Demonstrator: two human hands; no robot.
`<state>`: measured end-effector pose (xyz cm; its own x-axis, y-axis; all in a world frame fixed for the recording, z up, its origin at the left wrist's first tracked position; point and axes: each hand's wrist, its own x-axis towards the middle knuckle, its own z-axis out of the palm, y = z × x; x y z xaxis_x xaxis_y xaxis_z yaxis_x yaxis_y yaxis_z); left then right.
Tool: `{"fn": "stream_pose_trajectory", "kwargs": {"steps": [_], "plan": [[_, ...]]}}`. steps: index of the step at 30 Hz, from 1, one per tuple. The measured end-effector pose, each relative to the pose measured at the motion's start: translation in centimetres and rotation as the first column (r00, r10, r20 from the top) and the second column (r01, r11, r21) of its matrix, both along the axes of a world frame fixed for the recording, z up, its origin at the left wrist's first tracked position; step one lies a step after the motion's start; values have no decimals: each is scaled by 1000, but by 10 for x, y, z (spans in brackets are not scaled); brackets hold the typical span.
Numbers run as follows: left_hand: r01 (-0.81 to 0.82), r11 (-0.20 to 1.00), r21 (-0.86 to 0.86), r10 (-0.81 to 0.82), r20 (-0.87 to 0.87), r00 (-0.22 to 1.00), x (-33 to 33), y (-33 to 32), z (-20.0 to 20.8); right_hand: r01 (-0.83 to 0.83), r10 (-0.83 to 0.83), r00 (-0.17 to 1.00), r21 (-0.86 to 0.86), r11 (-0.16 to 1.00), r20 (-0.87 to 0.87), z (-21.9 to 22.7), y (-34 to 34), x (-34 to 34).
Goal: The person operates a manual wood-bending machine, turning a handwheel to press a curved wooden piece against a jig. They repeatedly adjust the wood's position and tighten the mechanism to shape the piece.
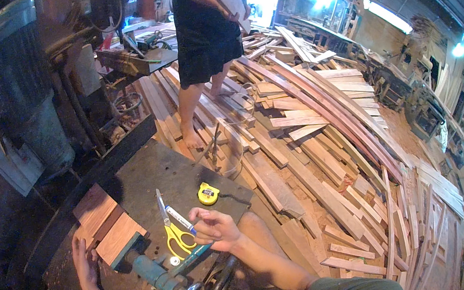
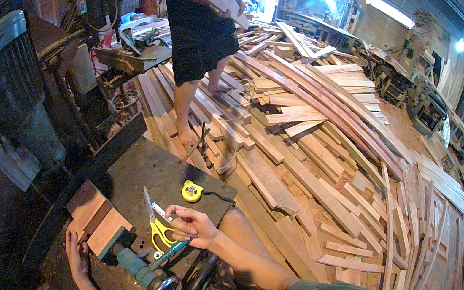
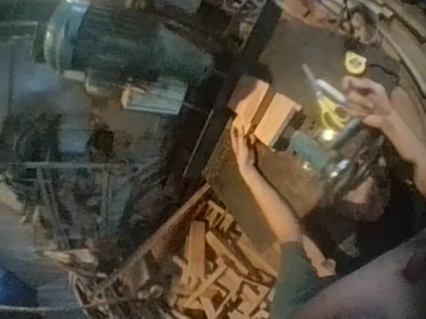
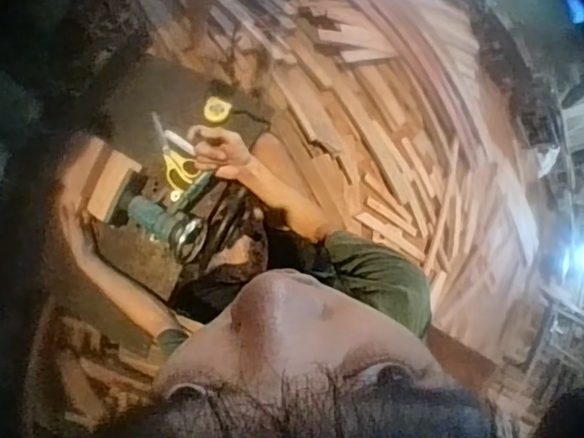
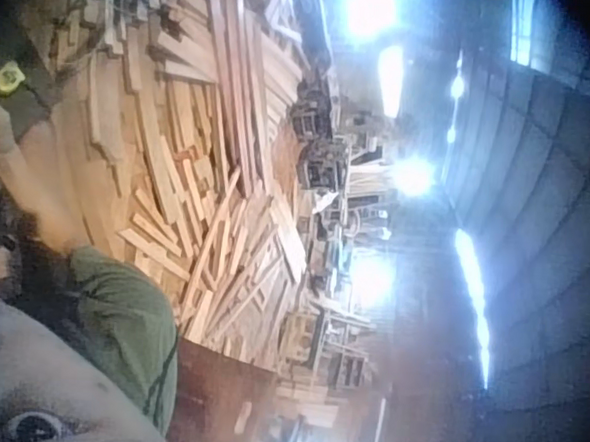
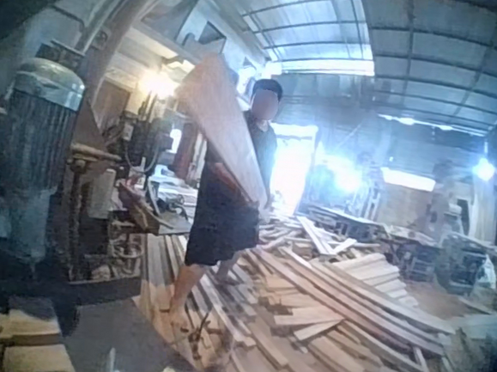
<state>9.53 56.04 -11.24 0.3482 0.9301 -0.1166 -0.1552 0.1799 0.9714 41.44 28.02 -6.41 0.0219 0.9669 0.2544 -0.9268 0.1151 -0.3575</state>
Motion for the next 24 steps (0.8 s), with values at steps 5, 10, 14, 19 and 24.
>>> {"fn": "stream_pose_trajectory", "kwargs": {"steps": [5,10,14,19,24], "plan": [[-13,1000,6,13,14,1000,2,-4,6,5,-6,1000,-44,999,-15,-3,2,1],[81,996,26,-82,75,994,5,2,4,44,-44,999,-90,995,-2,-2,0,0],[-7,1000,0,7,75,997,7,1,1,45,-44,999,-62,997,8,-3,1,-1],[-51,998,-36,52,48,997,13,-10,16,53,-53,999,-36,998,-3,-6,2,-1],[-28,999,-26,28,28,999,13,-9,19,72,-71,997,-45,996,10,-2,2,-1]]}}
